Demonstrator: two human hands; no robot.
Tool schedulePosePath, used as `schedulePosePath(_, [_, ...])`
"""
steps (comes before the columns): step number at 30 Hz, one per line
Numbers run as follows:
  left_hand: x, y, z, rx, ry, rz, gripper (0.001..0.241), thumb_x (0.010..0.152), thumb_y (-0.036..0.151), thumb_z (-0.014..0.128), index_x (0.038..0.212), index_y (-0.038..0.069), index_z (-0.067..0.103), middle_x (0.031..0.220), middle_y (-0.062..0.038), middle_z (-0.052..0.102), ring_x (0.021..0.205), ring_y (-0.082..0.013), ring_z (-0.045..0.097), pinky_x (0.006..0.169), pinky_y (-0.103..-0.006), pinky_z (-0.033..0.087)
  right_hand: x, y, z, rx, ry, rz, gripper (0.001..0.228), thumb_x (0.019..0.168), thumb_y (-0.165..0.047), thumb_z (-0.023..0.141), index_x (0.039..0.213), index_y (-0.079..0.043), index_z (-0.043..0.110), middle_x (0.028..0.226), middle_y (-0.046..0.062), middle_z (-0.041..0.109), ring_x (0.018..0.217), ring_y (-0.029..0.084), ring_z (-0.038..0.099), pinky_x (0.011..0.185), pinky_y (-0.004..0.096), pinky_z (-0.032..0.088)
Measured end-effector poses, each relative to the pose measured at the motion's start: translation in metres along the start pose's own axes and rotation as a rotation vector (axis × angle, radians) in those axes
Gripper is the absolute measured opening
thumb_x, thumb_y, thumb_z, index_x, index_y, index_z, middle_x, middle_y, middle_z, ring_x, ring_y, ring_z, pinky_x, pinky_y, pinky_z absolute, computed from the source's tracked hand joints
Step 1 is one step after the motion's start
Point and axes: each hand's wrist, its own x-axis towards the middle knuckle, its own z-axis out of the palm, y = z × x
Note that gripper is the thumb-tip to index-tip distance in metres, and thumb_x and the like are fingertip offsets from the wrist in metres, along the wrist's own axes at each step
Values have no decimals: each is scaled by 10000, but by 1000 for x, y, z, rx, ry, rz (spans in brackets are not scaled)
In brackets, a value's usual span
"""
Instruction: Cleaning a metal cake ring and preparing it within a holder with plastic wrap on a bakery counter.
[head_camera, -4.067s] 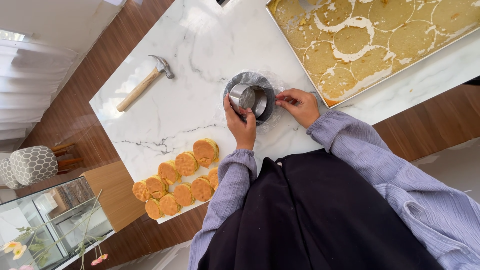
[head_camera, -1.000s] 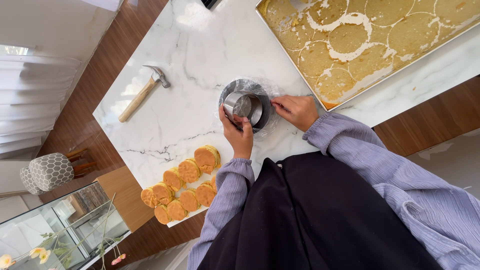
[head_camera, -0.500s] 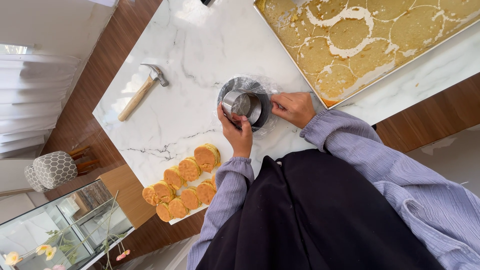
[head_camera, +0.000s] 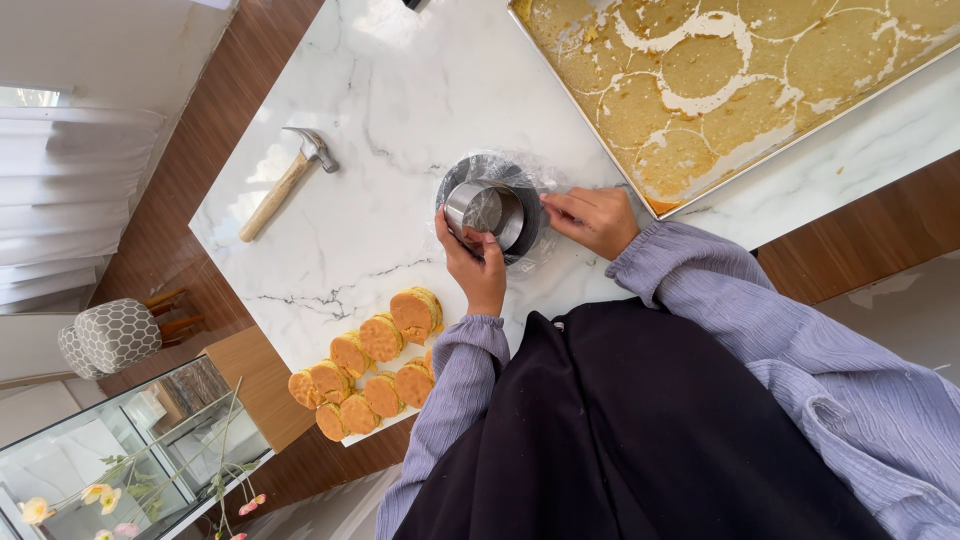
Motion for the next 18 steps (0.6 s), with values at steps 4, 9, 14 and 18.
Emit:
schedulePosePath(4, [0, -2, 0, -4, 1, -4, 742, 903, 41, 609, 1577, 62, 300, 850, -20, 561, 723, -131, 572, 698, -268, 516, -3, 6, 3, -48, -12, -64, 206, 879, -57, 812, 1072, -57, 738, 762, 60, 674, 649, 213, 670, 570, 350, 514])
schedulePosePath(9, [0, -2, 0, -20, -4, -19, 742, 904, 37, 601, 1577, 57, 288, 844, -21, 565, 708, -125, 571, 683, -265, 509, 3, 0, 4, -72, -1, -64, 159, 881, -57, 780, 1015, -58, 694, 807, 71, 692, 690, 237, 685, 605, 355, 535])
schedulePosePath(14, [0, -2, 1, -22, -6, 1, 739, 910, 33, 598, 1579, 58, 286, 836, -20, 563, 707, -122, 572, 684, -262, 511, 2, 2, 9, -131, -29, -58, 159, 873, -56, 760, 992, -54, 655, 791, 68, 691, 682, 247, 685, 611, 369, 539])
schedulePosePath(18, [-1, 0, 0, -17, -8, -13, 738, 904, 29, 590, 1578, 60, 289, 826, -18, 557, 697, -121, 563, 680, -264, 507, -1, 2, 12, -157, -31, -66, 159, 859, -53, 748, 987, -64, 652, 782, 60, 692, 671, 242, 682, 603, 370, 535])
